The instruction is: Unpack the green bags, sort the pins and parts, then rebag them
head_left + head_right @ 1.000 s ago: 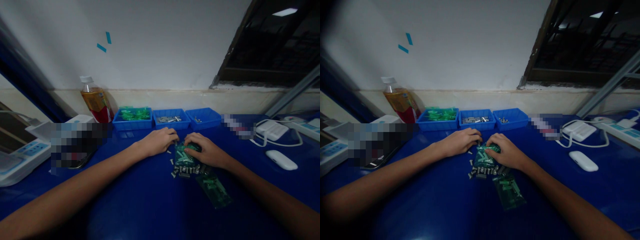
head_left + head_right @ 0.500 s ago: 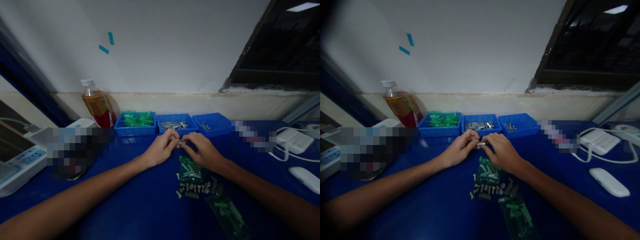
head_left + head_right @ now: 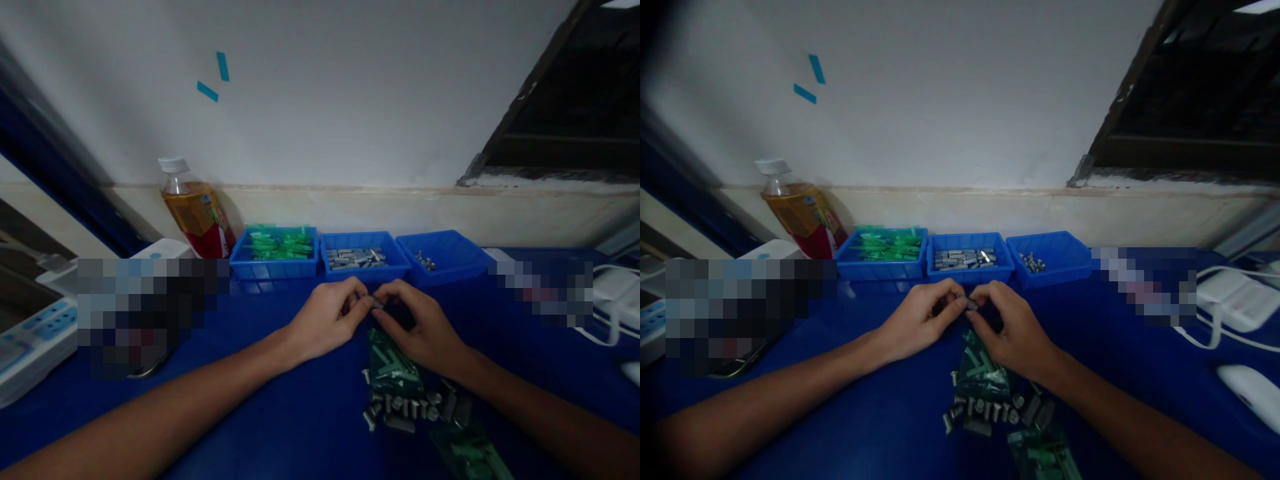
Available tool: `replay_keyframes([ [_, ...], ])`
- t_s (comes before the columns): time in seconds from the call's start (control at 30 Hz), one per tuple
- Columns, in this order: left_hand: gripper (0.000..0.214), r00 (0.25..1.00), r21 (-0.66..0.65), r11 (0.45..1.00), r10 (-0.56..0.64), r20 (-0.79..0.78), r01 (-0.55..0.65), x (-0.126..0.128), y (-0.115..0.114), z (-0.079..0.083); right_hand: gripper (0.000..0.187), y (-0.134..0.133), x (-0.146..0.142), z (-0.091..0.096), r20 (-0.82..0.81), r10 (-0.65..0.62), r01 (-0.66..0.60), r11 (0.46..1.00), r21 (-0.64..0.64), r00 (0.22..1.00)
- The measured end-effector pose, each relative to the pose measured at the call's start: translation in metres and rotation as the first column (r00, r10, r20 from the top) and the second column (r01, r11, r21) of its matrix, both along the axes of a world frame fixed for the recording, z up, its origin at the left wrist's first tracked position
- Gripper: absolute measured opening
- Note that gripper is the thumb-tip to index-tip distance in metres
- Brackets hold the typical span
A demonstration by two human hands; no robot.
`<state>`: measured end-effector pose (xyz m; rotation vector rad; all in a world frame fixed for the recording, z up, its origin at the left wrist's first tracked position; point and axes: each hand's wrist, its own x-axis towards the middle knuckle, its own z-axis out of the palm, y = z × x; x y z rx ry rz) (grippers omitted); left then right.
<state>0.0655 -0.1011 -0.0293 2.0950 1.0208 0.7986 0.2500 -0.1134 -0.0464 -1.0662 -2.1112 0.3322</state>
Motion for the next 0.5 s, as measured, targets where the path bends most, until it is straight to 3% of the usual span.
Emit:
replay_keyframes([
  [0.1,0.026,0.999,0.014,1.0,-0.003,-0.036,0.004,-0.0007,0.0001,-0.0002,0.006,-0.001,-0.0008,0.0007,0.058,0.024,-0.027,0.998,0.052,0.998],
  [0.4,0.014,0.999,0.042,0.998,-0.042,0.014,0.041,-0.0014,-0.0013,-0.0049,0.021,0.0015,0.0005,0.001,0.046,-0.011,0.013,0.999,-0.037,0.999],
  [0.5,0.014,0.999,0.018,0.999,-0.039,0.018,0.038,-0.0019,-0.0005,-0.0057,0.016,0.0001,0.0,0.0002,0.041,-0.014,0.015,0.999,-0.042,0.999],
])
